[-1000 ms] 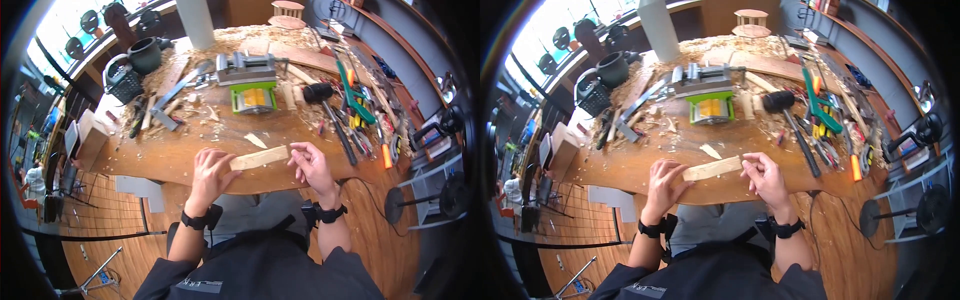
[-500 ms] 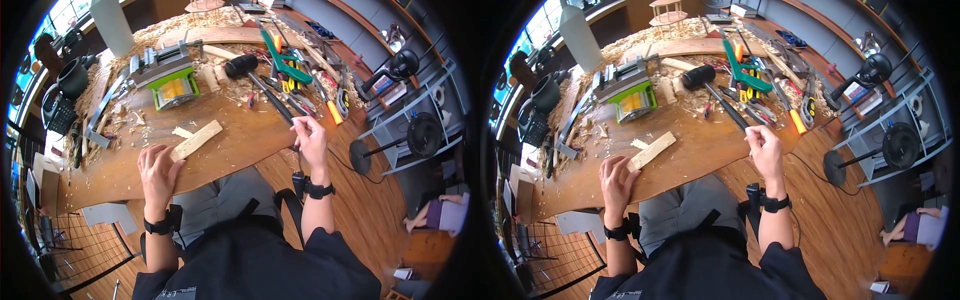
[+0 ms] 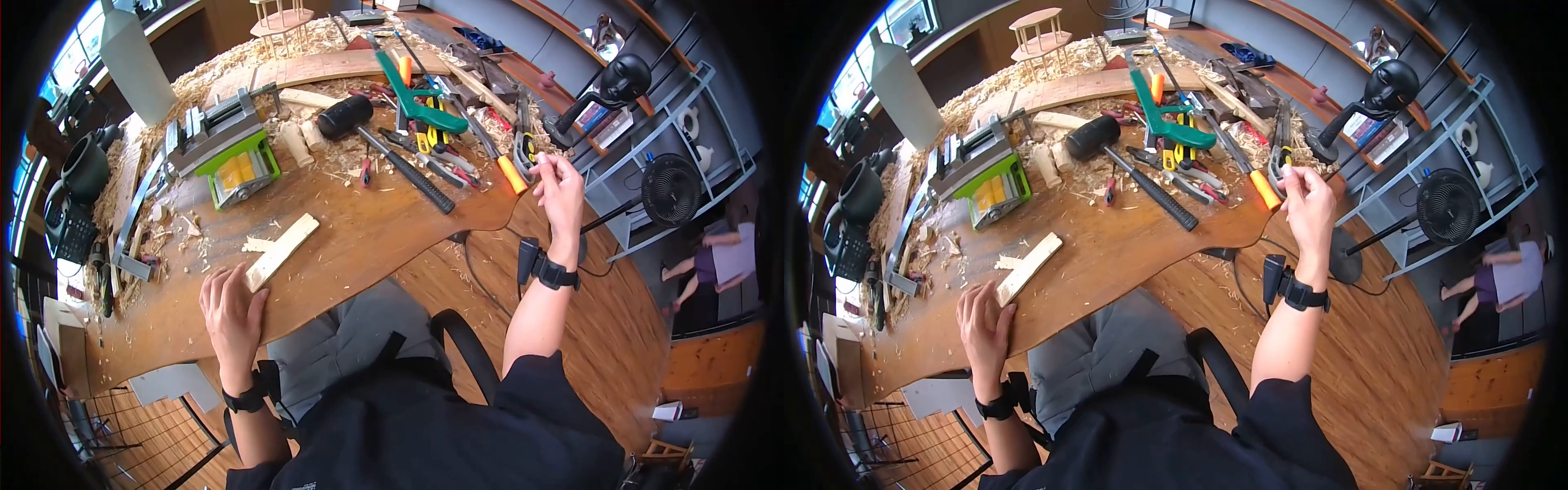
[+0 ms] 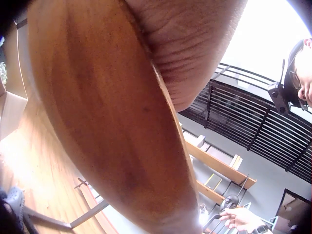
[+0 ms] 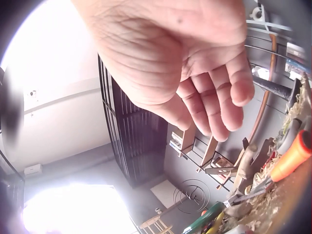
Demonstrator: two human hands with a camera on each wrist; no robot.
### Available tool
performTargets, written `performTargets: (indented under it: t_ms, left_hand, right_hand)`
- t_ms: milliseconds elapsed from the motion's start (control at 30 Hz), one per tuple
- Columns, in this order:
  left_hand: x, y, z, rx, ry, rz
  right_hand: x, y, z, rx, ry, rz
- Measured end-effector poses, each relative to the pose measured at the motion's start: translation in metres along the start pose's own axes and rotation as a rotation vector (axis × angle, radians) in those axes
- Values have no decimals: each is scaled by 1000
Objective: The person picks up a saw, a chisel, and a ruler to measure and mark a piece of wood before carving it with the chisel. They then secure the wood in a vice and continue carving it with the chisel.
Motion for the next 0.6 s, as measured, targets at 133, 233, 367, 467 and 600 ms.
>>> performTargets:
  t_ms: [133,233,367,467,600]
  left_hand:
    - [2,-1,-1,-5,4,7]
    - [1,1,-1,-4,22,9]
    - [2,3,-1,-3,21,13]
    - [6,4,-2,-6,14,3]
    - [4,4,-3,6,12,1]
  right_hand:
    - [2,-17,-23,-104,-3,-18]
    - [13,-55,-56,-230,148,146]
    - [-2,-117,-104,-311,126,283]
    - [-14,-161,-146,-381,123,323]
    - [-7,-219,-198,-449,59,341]
Point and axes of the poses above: each hand's wrist, its own z-axis away from the middle knuckle, its own y-axis out of the back of the hand, x = y × z, the point moved 7 cm from there along -z, towards the middle knuckle, and after that the axes turned 7 degrees about -z, right-handed, at the moved point
